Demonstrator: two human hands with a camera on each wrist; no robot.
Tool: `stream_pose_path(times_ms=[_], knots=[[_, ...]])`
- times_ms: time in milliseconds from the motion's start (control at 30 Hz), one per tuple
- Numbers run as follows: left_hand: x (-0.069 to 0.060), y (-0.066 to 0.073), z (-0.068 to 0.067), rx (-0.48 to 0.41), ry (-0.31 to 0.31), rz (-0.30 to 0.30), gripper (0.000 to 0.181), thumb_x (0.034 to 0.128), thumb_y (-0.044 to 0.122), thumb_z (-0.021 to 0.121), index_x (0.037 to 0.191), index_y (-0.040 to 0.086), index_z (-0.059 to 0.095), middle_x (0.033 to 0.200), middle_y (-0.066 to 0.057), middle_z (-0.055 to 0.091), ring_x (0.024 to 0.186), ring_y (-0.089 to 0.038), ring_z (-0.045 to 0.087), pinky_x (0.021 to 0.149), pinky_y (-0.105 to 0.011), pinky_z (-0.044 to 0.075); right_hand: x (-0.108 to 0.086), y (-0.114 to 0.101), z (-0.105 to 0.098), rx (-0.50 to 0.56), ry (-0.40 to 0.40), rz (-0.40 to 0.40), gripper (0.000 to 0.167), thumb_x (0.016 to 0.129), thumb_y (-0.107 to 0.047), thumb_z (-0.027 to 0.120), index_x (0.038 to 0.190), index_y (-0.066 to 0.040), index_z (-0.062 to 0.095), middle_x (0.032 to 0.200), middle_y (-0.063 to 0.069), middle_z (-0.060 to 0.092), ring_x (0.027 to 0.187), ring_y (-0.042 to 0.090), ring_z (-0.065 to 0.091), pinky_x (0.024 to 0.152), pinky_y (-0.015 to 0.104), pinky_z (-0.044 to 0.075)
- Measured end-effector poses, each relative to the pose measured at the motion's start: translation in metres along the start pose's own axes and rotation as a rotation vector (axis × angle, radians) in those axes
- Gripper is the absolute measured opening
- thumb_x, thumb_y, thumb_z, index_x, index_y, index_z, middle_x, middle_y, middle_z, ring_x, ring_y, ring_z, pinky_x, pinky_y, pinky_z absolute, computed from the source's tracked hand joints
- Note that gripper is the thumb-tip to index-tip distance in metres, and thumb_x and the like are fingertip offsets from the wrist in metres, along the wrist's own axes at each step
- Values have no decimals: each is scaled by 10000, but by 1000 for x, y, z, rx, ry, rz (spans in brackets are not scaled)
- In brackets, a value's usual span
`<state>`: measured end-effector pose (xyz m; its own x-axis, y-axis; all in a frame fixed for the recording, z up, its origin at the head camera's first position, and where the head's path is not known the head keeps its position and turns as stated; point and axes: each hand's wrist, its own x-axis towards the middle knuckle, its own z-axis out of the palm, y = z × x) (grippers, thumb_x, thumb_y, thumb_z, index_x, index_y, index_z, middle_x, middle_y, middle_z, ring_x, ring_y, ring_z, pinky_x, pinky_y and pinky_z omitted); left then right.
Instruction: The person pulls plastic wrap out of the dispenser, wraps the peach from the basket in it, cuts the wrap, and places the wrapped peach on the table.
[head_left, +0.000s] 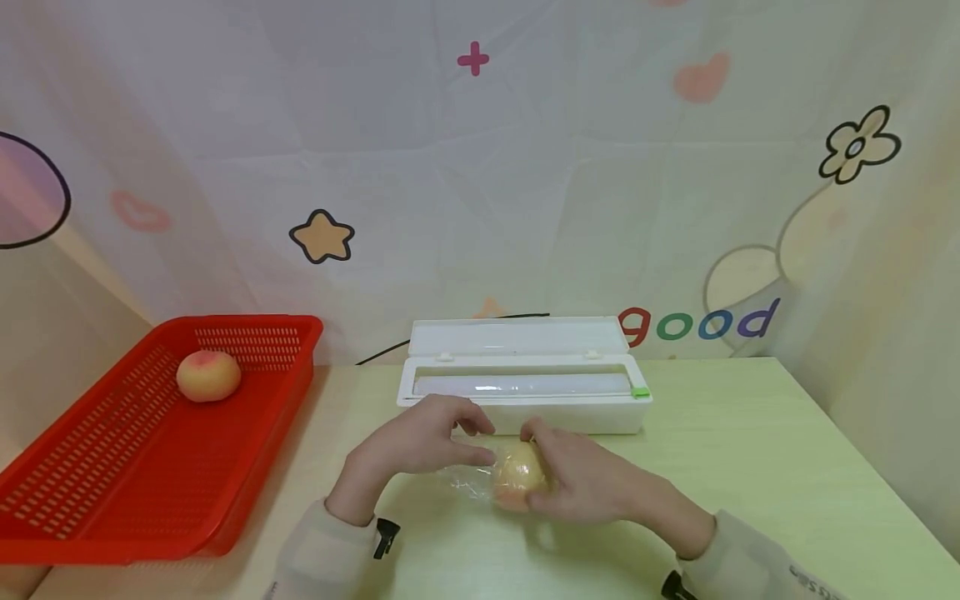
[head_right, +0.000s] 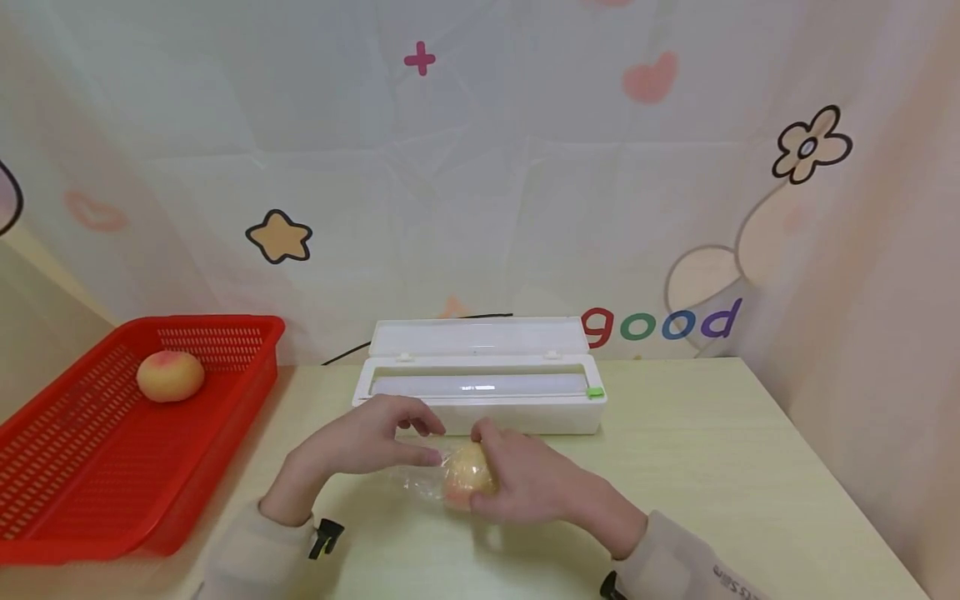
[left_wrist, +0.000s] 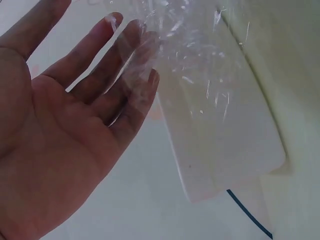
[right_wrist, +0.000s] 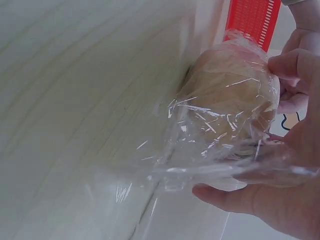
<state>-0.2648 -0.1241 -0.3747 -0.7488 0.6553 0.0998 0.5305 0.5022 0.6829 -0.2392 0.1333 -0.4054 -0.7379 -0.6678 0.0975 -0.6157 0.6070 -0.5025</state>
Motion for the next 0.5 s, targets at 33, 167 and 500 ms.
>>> stream_pose_path(times_ms=[33,167,500], knots=[[1,1,2,11,-15,2,310,888,265,827,1093,46,747,1053,-42,727,1019,-270,656,935,-458,515,0,0,-1,-10,-2,1,496,876,-387,738,1209,-137,471,875,-90,563,731,76,558,670,269,487],[3,2,7,40,-56,-10,312,866,308,846,1065,92,742,1017,-6,706,963,-213,650,888,-382,521,-1,0,-4,-18,-26,-1,468,853,-304,688,1227,-122,472,859,-83,553,729,82,548,659,274,476],[8,-2,17,36,-92,-23,335,862,394,841,1002,110,728,880,99,672,832,-84,618,772,-276,523,2,5,-11,-49,-57,-34,379,958,-283,587,1282,-88,564,1022,-63,566,914,117,552,812,329,494]])
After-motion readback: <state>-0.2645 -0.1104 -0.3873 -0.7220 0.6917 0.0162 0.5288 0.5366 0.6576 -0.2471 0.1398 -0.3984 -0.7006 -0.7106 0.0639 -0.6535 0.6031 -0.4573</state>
